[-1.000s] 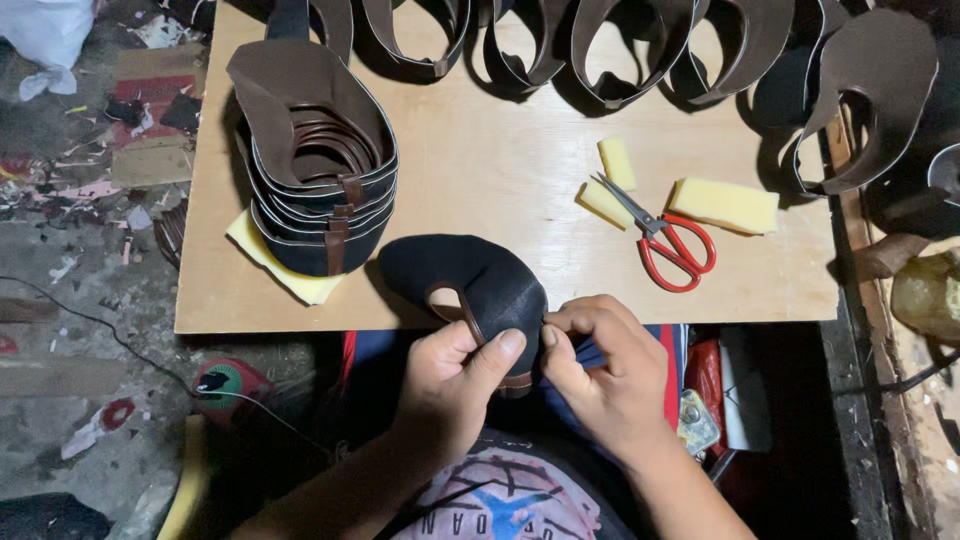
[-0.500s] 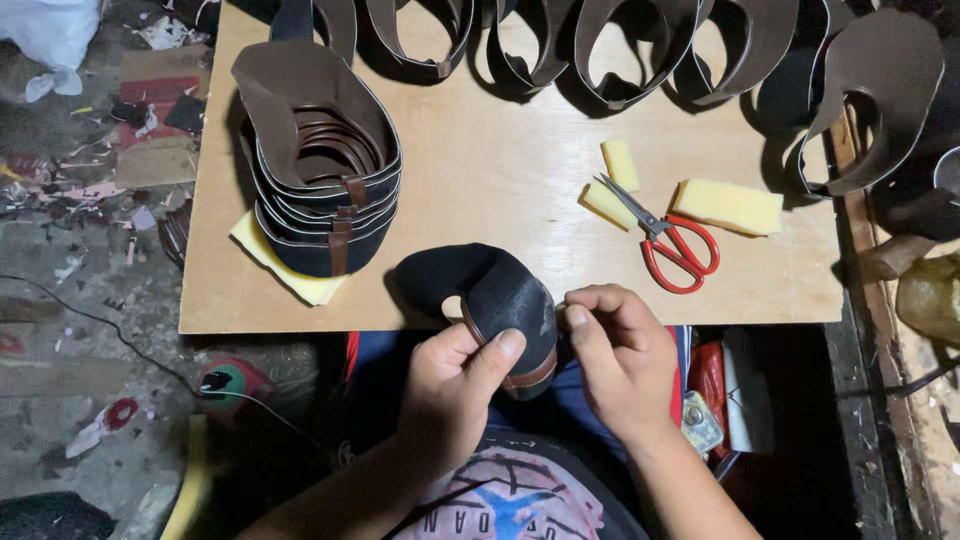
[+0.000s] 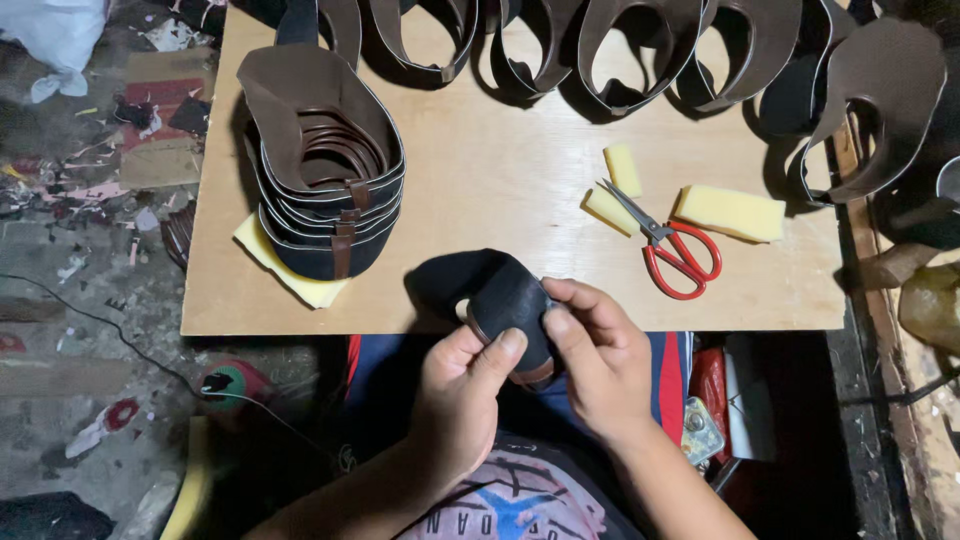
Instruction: The person sits at a workbench assembling foam shoe uppers. They press and fold the edges of a foam upper, pick up small foam blocks, trim a piece with red-handled scissors, fit pieces into the upper, and place finished uppers onto a stack on the bench.
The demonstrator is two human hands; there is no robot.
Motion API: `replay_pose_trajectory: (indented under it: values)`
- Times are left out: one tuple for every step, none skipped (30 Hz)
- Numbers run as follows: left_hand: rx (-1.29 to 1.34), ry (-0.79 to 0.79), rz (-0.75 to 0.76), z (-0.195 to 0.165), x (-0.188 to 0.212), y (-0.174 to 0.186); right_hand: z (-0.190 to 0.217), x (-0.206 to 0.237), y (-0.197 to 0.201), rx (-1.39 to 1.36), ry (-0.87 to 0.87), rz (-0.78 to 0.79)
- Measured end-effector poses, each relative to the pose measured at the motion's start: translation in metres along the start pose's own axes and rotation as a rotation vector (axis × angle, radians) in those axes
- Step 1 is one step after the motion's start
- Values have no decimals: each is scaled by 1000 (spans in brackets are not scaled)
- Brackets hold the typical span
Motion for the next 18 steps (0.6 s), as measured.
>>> replay_pose_trajectory:
  values:
    - [-5, 7, 7, 0, 0, 1, 2, 2, -2, 2, 24, 17]
    - [-7, 14, 13, 1, 1, 1, 4, 5, -4, 5, 47, 34]
    - [-10, 19, 20, 1, 1, 2, 6, 5, -7, 9, 72, 53]
    - [-44, 11, 37, 1, 2, 2, 5, 3, -6, 5, 76, 11]
    - [-80, 6, 53, 2, 2, 1, 3, -1, -7, 0, 77, -33]
    - [-114, -3, 70, 3, 2, 0, 2, -4, -6, -3, 81, -75]
    - [-106, -19, 81, 3, 1, 0, 1, -5, -6, -54, 52, -65]
    - [-98, -33, 92, 3, 1, 0, -1, -7, -6, -104, 23, -58]
    - [-88, -45, 100, 3, 0, 1, -3, -7, -7, -155, -10, -49]
    - [-39, -21, 41, 5, 0, 6, -3, -5, -9, -121, -30, 5]
    - [10, 1, -15, 6, -1, 10, -2, 0, -11, -88, -47, 57]
    - [59, 25, -71, 8, -1, 14, -3, 4, -12, -52, -66, 107]
    - [24, 8, -15, 7, 0, 10, 0, 4, -11, -23, 1, 75]
    - [-12, -11, 38, 6, 0, 6, 3, 4, -10, 6, 68, 44]
    - [-51, -27, 93, 5, 1, 2, 5, 3, -9, 34, 134, 10]
    - [-52, -19, 85, 5, 2, 1, 0, 0, -7, -1, 104, -23]
    - [-53, -14, 79, 6, 2, 1, -5, -4, -5, -35, 77, -55]
    - [-53, -9, 76, 6, 2, 1, -8, -6, -1, -67, 52, -88]
Point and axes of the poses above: each hand's wrist, its own x-axis away from the middle knuckle, its own y-axis out of the back of the hand, z = x × y, the point moved 7 cm from there along -x, towards the middle knuckle
